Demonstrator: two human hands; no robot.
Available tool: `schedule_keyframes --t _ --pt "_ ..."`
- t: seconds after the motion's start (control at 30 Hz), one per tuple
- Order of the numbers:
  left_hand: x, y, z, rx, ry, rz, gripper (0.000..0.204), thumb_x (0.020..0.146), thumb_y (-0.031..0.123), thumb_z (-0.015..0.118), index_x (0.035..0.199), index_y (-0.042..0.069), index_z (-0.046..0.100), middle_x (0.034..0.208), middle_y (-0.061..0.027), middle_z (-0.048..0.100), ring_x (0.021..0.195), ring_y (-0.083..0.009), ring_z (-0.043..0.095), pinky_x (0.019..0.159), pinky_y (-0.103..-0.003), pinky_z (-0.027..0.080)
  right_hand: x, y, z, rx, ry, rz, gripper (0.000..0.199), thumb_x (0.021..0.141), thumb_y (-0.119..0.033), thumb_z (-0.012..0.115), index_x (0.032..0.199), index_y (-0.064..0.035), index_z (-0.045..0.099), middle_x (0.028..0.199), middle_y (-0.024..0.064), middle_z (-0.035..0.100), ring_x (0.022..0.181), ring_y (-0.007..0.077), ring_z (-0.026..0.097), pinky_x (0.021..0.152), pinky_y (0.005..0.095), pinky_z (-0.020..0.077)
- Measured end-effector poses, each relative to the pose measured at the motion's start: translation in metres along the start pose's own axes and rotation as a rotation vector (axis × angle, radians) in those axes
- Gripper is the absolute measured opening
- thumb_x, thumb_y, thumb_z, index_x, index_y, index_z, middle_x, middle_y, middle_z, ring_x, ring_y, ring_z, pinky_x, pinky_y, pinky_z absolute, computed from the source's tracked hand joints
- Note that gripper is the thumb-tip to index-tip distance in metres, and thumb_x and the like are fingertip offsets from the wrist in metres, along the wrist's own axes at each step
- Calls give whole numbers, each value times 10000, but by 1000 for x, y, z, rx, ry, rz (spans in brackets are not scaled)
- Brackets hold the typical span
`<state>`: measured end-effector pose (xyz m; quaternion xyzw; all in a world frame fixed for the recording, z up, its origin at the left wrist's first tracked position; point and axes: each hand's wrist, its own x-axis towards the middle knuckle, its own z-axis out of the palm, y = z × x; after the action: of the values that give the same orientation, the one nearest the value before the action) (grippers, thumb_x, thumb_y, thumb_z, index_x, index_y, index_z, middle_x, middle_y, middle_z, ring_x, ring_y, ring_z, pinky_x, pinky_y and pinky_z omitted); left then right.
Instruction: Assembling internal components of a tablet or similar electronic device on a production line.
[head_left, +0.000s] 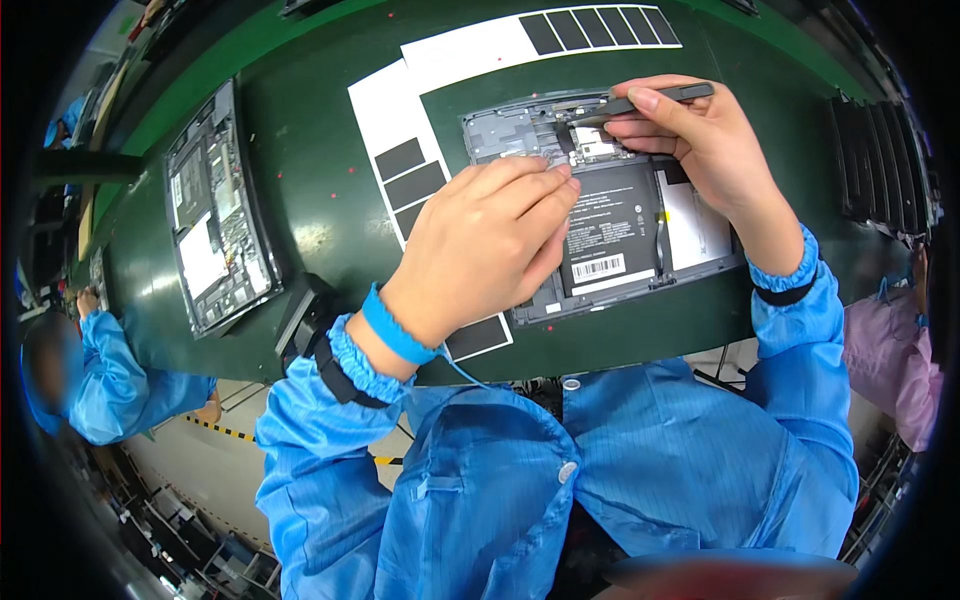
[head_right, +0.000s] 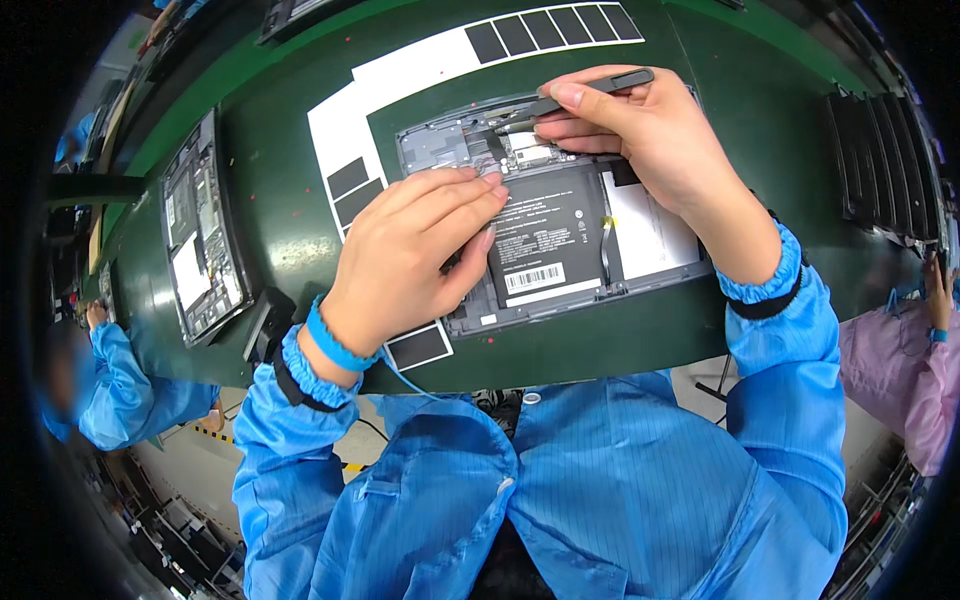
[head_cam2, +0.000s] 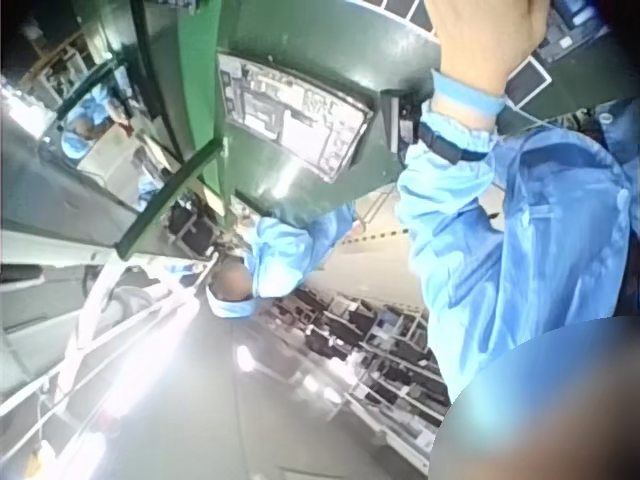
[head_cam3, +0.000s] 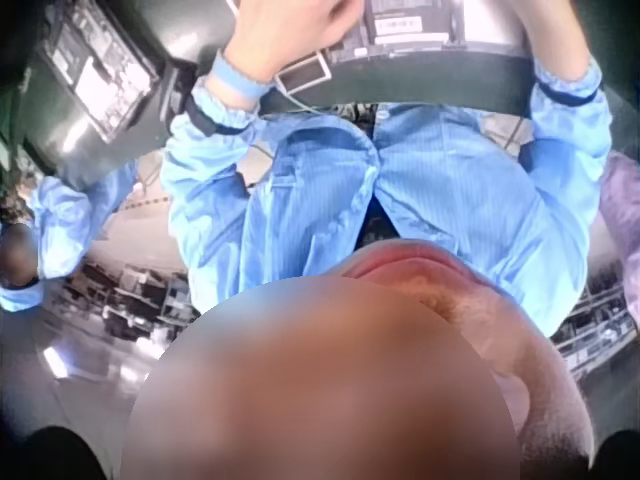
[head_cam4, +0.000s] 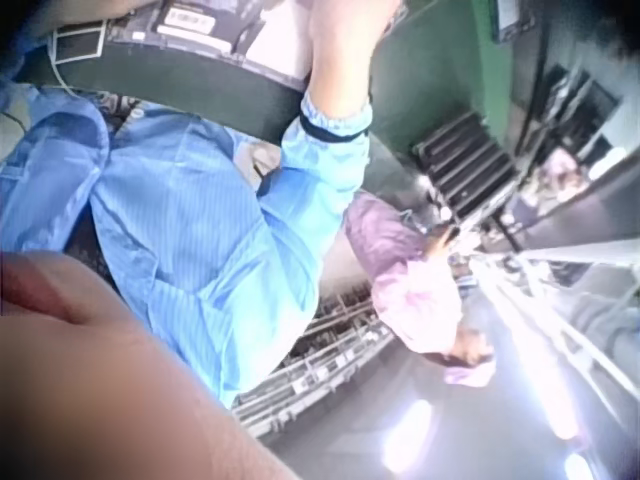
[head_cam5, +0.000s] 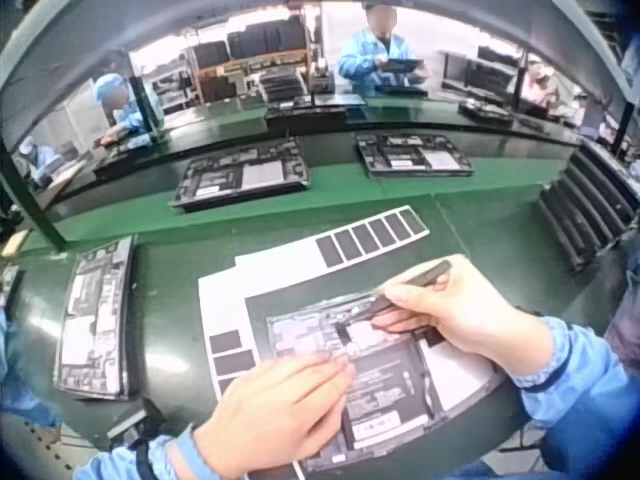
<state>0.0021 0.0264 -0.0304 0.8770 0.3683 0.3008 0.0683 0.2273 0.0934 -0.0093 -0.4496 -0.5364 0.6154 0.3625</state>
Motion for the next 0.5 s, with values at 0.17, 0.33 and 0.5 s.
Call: schedule_keyframes --t 0.17,0.33,0.5 --pt "0 -2 1 -49 0 -27 274 724 68 667 996 38 659 1029 -67 653 985 -247 604 802 -345 505 3 3 -1 17 45 -15 311 893 -187 616 1066 71 605 946 152 658 883 216 673 774 266 551" --pt "-1 -3 0 -89 -89 -54 402 722 143 693 1099 34 603 1160 -99 582 992 -279 565 851 -365 457 4 6 -1 17 56 -12 312 893 -186 616 1066 73 605 944 154 657 882 215 673 772 262 552" --pt "3 11 2 -16 -193 -145 585 731 327 695 1212 46 515 1307 -118 466 1085 -310 467 929 -412 371 5 6 -1 18 39 -11 308 894 -182 613 1070 71 604 941 152 658 883 209 672 769 258 549"
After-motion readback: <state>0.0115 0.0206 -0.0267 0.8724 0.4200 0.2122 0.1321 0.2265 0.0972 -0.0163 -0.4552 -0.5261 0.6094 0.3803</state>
